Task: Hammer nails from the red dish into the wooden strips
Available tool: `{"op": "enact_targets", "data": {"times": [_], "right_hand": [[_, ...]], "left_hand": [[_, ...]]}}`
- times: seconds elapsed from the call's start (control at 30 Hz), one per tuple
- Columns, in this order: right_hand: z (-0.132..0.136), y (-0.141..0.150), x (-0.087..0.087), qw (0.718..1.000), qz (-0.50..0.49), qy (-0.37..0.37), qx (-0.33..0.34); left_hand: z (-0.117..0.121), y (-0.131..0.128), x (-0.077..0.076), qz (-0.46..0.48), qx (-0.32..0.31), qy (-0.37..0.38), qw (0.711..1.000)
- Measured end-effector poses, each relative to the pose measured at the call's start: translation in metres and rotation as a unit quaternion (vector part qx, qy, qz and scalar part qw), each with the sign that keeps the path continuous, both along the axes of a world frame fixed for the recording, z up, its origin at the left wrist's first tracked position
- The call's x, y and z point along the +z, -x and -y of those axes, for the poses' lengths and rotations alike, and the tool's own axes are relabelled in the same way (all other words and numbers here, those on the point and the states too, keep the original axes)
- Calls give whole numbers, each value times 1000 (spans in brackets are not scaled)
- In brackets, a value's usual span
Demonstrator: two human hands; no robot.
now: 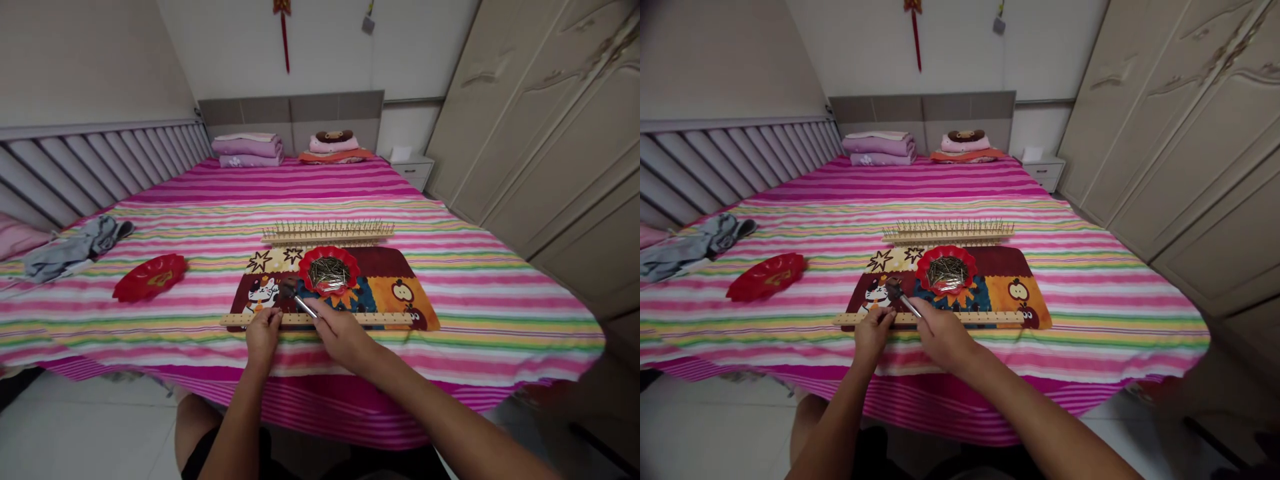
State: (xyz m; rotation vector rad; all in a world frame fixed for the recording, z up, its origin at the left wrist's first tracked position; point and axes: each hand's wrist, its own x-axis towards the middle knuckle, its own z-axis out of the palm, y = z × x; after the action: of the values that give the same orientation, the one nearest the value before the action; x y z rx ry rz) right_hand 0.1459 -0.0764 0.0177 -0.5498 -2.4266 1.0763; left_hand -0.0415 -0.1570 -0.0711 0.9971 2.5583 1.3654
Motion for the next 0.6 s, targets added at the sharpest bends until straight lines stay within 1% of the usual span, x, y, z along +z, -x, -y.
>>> {"op": "enact_targets", "data": {"times": [0.07,0.17,0.27,0.33,0.43,0.5,0.53,0.6], "right_hand": [[-3,15,-2,1000,12,-13,7],[-3,30,-10,999,38,-22,19],[-1,27,-15,999,40,-17,25],[2,12,-15,999,25,-7,23],[11,-26,-20,1000,-3,25,12],[21,-55,-30,994,-20,108,22],[26,-68,-37,991,-17,133,24],[37,-90,-53,986,18,158,41]], "left_hand": [[0,0,0,-1,2,-1,1000],[1,-1,1,-5,7,11,1000],[1,-2,1,-16,10,32,999],[0,-2,2,-18,6,39,999],[0,-1,4,-4,-7,41,999],[3,2,6,-8,-17,51,999],[6,6,8,-24,-22,63,997],[12,17,11,-91,-39,94,991]]}}
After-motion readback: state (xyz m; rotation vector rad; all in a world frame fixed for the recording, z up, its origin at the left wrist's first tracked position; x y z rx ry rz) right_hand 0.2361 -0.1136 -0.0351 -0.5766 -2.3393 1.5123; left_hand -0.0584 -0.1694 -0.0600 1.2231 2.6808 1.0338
